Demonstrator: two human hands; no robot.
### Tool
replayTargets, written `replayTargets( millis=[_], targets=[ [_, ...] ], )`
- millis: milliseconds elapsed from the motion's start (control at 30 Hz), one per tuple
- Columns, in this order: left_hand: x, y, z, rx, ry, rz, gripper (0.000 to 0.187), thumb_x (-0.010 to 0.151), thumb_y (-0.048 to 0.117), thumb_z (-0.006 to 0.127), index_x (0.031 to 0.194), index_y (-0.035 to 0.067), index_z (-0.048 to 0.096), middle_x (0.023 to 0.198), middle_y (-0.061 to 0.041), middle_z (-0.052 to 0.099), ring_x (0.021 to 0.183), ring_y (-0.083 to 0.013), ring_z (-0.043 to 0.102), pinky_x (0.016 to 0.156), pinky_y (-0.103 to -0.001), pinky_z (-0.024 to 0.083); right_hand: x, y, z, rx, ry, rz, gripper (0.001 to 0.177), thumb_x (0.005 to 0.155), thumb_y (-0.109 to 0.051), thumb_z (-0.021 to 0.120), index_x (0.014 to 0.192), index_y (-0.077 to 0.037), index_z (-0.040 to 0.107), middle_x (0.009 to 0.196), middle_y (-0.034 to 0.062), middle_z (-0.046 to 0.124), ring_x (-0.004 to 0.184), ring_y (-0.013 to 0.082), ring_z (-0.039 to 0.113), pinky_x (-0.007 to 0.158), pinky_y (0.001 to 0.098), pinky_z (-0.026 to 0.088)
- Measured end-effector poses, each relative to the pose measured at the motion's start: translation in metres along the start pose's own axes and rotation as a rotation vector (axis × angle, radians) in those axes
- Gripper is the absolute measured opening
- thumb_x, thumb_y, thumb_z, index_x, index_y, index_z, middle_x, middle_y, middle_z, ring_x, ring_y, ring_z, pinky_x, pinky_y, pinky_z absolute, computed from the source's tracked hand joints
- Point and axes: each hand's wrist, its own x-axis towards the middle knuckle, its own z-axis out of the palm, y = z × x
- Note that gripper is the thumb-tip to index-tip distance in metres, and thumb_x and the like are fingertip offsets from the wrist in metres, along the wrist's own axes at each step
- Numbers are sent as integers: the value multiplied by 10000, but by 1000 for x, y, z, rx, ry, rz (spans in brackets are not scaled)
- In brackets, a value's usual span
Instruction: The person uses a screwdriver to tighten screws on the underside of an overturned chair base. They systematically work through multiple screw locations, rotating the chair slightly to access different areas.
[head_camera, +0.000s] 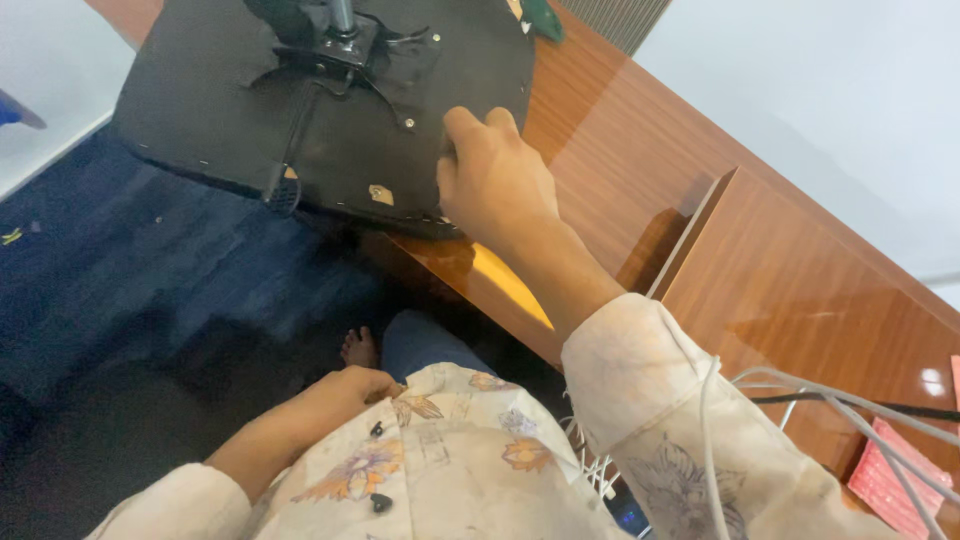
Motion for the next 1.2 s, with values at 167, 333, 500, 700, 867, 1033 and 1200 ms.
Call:
replayTargets(
  millis=[167,333,500,700,867,1033,1200],
  targets=[
    [15,8,7,271,-2,-7,472,853,516,729,1126,132,764,1095,-115,777,1022,-268,740,901,-351,555,5,1,-4,-13,-46,35,195,895,-226,640,1065,-137,607,1152,193,571,984,440,659,816,542,545],
    [17,8,6,266,-71,27,431,850,489,710,1071,128,792,1001,-99,807,938,-229,763,859,-348,565,5,-1,-5,-16,-52,29,184,892,-213,652,1052,-133,606,1158,190,574,991,453,654,826,558,536],
    [5,6,-12,-2,-210,155,365,814,390,707,1030,128,840,933,-60,861,882,-161,757,827,-324,576,5,-1,-3,-5,-61,38,174,884,-195,652,1038,-130,602,1152,189,568,964,451,659,799,545,545],
    [12,8,-7,283,-61,147,344,845,429,712,1047,163,795,956,-109,794,934,-247,748,886,-327,541,6,4,0,14,0,9,188,870,-178,654,1043,-116,611,1122,200,586,963,450,663,801,530,549],
    [20,2,11,251,-15,78,353,863,441,711,1087,171,748,1043,-63,783,981,-236,738,877,-336,553,7,7,-1,14,6,19,179,882,-180,651,1046,-114,621,1128,191,595,977,434,663,817,525,548],
    [14,-1,-2,185,-113,194,304,881,339,663,1063,136,797,956,-83,820,902,-197,763,843,-325,568,9,3,-4,1,-28,56,203,882,-184,650,1072,-122,619,1150,183,582,990,419,664,826,511,552],
    [-1,2,-24,9,-77,21,290,909,299,617,1037,144,826,950,-33,845,889,-143,752,838,-311,564,14,5,-9,-18,-110,43,329,839,-168,675,1155,-134,587,1206,168,553,1038,394,657,837,497,547]
  ],
)
